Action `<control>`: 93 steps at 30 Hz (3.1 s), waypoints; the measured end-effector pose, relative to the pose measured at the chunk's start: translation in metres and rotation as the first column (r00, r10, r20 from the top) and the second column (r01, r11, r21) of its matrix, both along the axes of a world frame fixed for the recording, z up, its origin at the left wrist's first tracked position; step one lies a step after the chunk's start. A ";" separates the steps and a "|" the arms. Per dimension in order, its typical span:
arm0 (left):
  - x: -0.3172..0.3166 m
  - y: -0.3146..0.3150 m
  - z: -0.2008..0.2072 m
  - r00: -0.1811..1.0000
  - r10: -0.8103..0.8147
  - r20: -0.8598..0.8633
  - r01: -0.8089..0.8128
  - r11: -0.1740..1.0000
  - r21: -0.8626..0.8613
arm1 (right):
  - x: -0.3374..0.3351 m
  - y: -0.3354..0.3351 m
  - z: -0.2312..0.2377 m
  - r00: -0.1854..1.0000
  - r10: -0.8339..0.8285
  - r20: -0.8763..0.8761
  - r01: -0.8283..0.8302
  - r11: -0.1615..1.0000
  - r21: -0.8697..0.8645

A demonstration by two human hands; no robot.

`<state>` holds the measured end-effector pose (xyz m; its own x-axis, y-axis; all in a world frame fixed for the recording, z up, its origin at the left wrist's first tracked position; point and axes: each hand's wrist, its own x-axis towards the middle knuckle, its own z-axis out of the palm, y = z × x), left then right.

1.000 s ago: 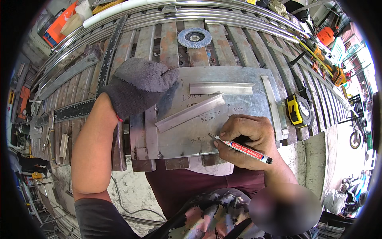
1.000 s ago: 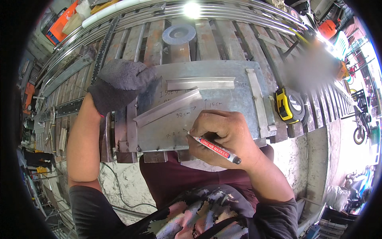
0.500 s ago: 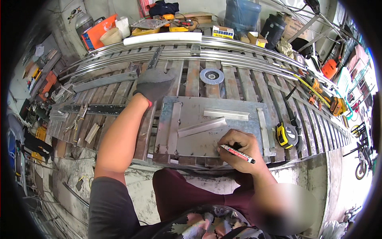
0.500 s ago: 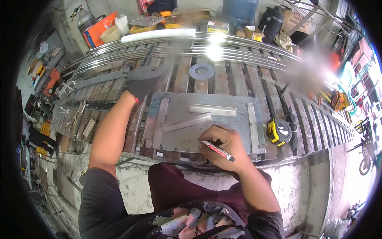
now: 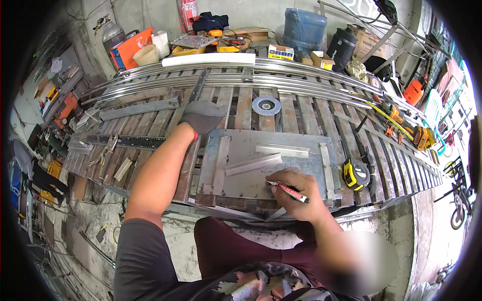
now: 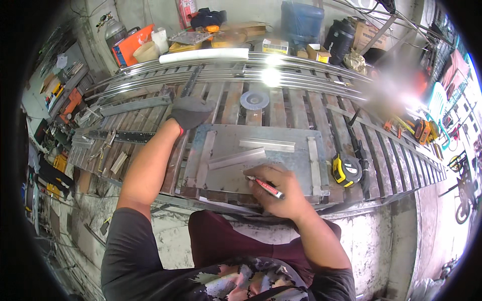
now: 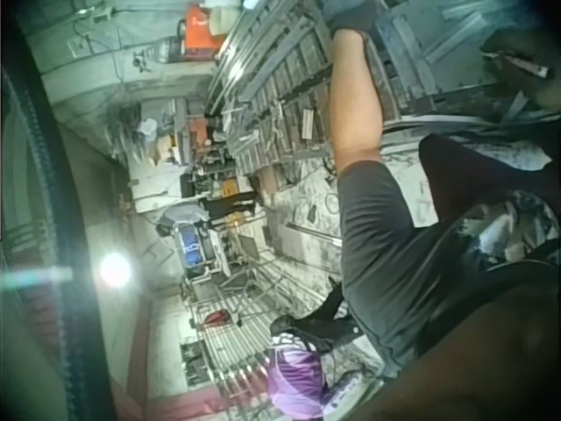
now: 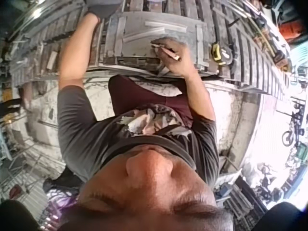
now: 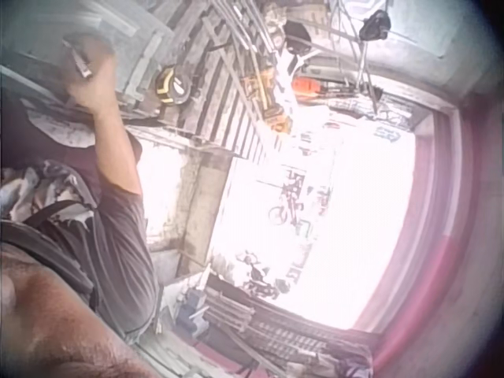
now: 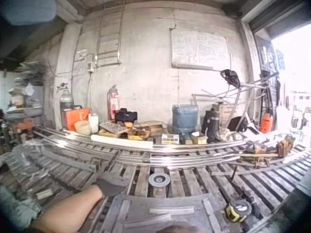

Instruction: The person marks measurements on a metal plate using a square ruler and a marker.

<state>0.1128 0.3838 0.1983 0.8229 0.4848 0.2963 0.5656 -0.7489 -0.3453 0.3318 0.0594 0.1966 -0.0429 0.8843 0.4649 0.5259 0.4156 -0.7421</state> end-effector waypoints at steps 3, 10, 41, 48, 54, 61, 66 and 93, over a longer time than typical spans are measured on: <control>0.010 -0.010 0.011 0.999 0.044 0.011 -0.043 0.993 -0.113 | -0.011 0.004 -0.005 0.992 0.047 0.116 -0.071 0.975 0.211; 0.003 -0.003 0.004 1.000 -0.007 0.011 0.008 0.996 -0.084 | -0.062 0.011 0.003 0.840 -0.037 0.541 -0.079 0.979 0.190; 0.004 0.003 0.002 0.998 -0.029 -0.062 0.023 0.996 -0.083 | -0.060 0.016 -0.022 0.824 -0.096 0.559 -0.070 0.961 0.267; 0.003 0.003 0.002 0.998 -0.063 -0.032 0.059 0.993 -0.097 | -0.060 0.016 -0.027 0.826 -0.112 0.553 -0.056 0.959 0.278; 0.005 -0.003 0.010 0.997 -0.029 -0.073 0.018 0.989 -0.146 | -0.052 0.008 -0.013 0.806 -0.182 0.563 0.035 0.964 0.262; 0.002 -0.001 0.007 0.997 -0.079 0.000 0.079 0.992 -0.098 | -0.058 0.005 -0.017 0.758 -0.108 0.644 -0.033 0.979 0.203; 0.003 0.002 0.003 0.997 -0.079 -0.020 0.076 0.992 -0.096 | -0.062 0.005 -0.016 0.722 -0.096 0.686 -0.004 0.990 0.142; 0.003 -0.002 0.007 0.999 -0.037 -0.036 0.033 0.992 -0.122 | -0.075 0.013 -0.007 0.756 -0.106 0.646 0.113 0.993 0.030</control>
